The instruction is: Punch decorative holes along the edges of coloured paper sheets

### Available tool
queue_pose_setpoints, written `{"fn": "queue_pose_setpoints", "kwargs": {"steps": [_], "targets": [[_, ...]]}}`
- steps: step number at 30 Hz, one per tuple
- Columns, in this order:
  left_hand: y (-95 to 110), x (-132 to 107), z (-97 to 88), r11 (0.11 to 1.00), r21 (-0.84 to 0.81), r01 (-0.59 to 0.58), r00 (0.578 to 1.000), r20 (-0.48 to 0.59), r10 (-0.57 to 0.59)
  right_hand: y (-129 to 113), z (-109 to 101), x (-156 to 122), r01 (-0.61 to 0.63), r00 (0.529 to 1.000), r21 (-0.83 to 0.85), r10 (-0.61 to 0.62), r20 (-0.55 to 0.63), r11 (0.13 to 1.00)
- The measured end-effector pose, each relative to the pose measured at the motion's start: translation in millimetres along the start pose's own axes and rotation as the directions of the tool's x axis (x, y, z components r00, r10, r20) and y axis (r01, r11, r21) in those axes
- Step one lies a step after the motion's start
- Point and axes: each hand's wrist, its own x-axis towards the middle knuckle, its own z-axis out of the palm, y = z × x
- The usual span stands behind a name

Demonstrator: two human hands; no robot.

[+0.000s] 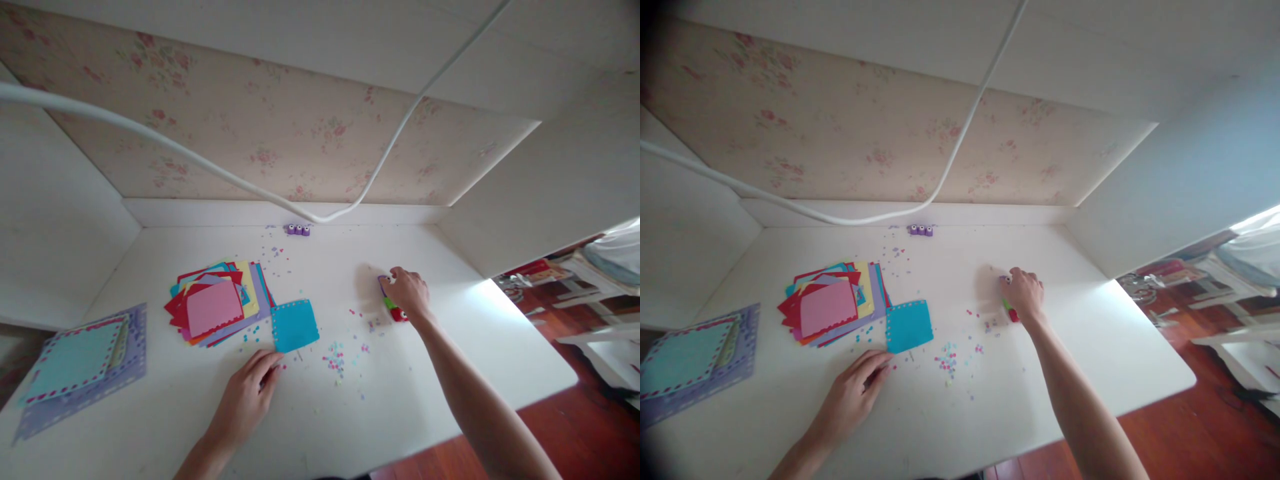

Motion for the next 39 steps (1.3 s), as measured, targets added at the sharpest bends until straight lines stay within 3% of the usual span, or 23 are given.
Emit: {"fn": "queue_pose_setpoints", "kwargs": {"steps": [2, 4, 8, 11, 14, 17, 21, 25, 27, 29, 30, 32, 34, 36, 37, 39], "targets": [[1, 0, -1.3, 1.000, -0.006, 0.006, 1.000, 0.014, -0.006, -10, -2, 4, 0.090, 0.994, 0.033, -0.088, -0.057, 0.995], [4, 0, -3.2, 1.000, -0.013, 0.018, 0.999, 0.030, -0.018, -29, -3, 11, 0.194, 0.981, 0.121, -0.190, -0.041, 0.974], [7, 0, -4.1, 1.000, -0.004, 0.020, 1.000, 0.018, -0.020, -94, 6, 38, 0.372, 0.912, 0.304, -0.407, 0.059, 0.877], [3, -2, 0.3, 0.997, 0.057, -0.050, 0.998, -0.042, 0.053, -149, 17, 64, 0.429, 0.884, 0.318, -0.465, 0.042, 0.845], [-2, -5, 6.9, 0.977, 0.183, -0.112, 0.985, -0.106, 0.132, -187, 23, 87, 0.468, 0.863, 0.316, -0.503, 0.036, 0.825], [-5, -6, 13.0, 0.944, 0.305, -0.123, 0.983, -0.092, 0.158, -203, 26, 97, 0.484, 0.848, 0.319, -0.526, 0.059, 0.815], [-4, -4, 20.2, 0.905, 0.396, -0.153, 0.985, -0.010, 0.171, -199, 29, 91, 0.456, 0.862, 0.335, -0.503, 0.064, 0.824], [5, 7, 23.4, 0.906, 0.399, -0.139, 0.990, 0.061, 0.125, -181, 27, 71, 0.407, 0.887, 0.391, -0.459, 0.046, 0.826], [13, 13, 19.9, 0.938, 0.319, -0.137, 0.990, 0.067, 0.122, -168, 21, 55, 0.380, 0.899, 0.432, -0.436, 0.035, 0.818], [22, 16, 12.3, 0.984, 0.153, -0.088, 0.996, 0.017, 0.086, -155, 11, 28, 0.347, 0.894, 0.570, -0.447, 0.041, 0.745], [26, 16, 7.3, 0.998, 0.046, -0.031, 0.999, -0.018, 0.032, -148, 5, 11, 0.296, 0.877, 0.726, -0.477, 0.051, 0.621], [32, 14, -2.9, 0.981, -0.164, 0.108, 0.991, -0.059, -0.119, -137, -5, -29, 0.102, 0.774, 0.934, -0.617, 0.142, 0.343], [35, 11, -10.9, 0.944, -0.278, 0.178, 0.979, -0.047, -0.199, -131, -11, -72, -0.111, 0.626, 0.960, -0.732, 0.268, 0.257], [34, 9, -15.2, 0.946, -0.284, 0.154, 0.987, 0.009, -0.159, -130, -8, -110, -0.214, 0.542, 0.946, -0.776, 0.321, 0.242], [32, 8, -15.9, 0.958, -0.257, 0.124, 0.992, 0.041, -0.117, -131, -4, -125, -0.262, 0.528, 0.941, -0.784, 0.326, 0.215], [29, 8, -15.2, 0.982, -0.178, 0.067, 0.995, 0.081, -0.053, -135, 6, -147, -0.331, 0.547, 0.932, -0.775, 0.316, 0.146]]}}
